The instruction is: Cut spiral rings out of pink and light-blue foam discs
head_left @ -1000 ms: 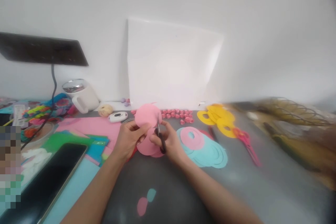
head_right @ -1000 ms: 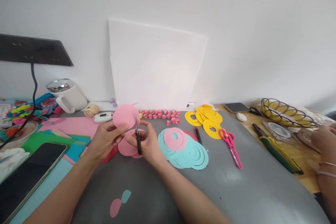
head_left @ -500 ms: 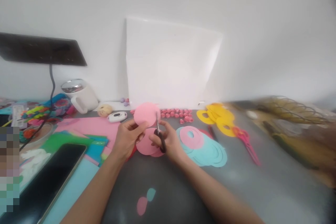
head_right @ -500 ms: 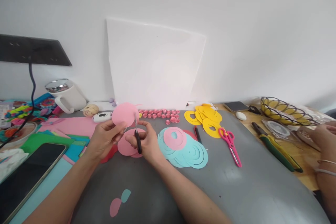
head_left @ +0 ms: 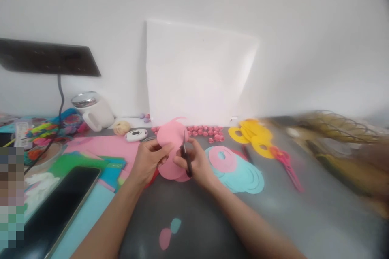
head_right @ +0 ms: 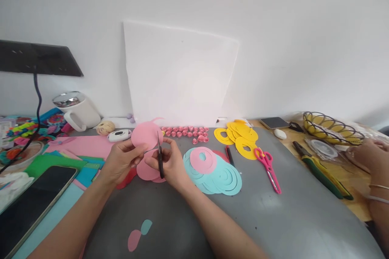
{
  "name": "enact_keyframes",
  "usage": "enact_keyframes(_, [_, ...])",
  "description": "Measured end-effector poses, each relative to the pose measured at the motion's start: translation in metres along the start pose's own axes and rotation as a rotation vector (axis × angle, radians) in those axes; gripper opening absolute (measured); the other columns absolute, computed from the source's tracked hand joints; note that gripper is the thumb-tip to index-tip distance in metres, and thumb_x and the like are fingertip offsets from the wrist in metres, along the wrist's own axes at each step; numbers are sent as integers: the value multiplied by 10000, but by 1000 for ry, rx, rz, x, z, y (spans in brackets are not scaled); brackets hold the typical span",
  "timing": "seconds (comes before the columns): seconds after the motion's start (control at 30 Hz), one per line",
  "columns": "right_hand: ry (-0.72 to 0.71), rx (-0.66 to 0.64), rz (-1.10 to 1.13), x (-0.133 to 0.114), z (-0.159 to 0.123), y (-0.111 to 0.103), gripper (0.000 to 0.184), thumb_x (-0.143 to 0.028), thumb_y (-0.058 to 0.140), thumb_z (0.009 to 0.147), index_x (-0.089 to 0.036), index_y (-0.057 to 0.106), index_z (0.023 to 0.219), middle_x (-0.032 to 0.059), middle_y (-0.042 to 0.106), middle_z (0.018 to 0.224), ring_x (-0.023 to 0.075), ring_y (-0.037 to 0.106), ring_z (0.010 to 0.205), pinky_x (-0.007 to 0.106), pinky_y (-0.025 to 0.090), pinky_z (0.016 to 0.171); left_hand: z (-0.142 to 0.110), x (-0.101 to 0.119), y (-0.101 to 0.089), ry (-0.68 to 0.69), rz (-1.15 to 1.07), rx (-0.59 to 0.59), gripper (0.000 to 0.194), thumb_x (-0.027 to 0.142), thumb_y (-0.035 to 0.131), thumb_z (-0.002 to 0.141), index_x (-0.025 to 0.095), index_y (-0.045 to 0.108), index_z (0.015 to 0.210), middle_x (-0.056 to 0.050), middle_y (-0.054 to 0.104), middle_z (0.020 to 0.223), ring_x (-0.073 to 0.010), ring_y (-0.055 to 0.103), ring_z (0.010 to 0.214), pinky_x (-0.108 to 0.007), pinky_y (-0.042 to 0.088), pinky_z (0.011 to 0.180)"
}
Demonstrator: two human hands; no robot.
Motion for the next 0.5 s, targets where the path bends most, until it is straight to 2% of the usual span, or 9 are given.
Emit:
enact_keyframes(0.33, [39,4,-17,1,1,-2,587,-338,767,606,-211,435,1073,-86,488,606,89,411,510,221,334,508,-1,4,-1,11,-8,21,259,307,746,630,144,562,551,60,432,411,-45,337,396,-206,236,401])
enact_keyframes(0.5, [38,31,-35,0,0,-2,586,-325,766,601,-198,434,1067,-90,493,572,91,411,500,218,337,500,-1,3,-2,9,-5,24,262,304,744,636,145,555,548,58,436,411,-45,338,399,-206,236,403])
Point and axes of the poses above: each hand's wrist, its own z-axis towards the middle knuckle, its own y-axis out of the palm, x = y × z, the point moved 8 cm from there along z, towards the middle knuckle
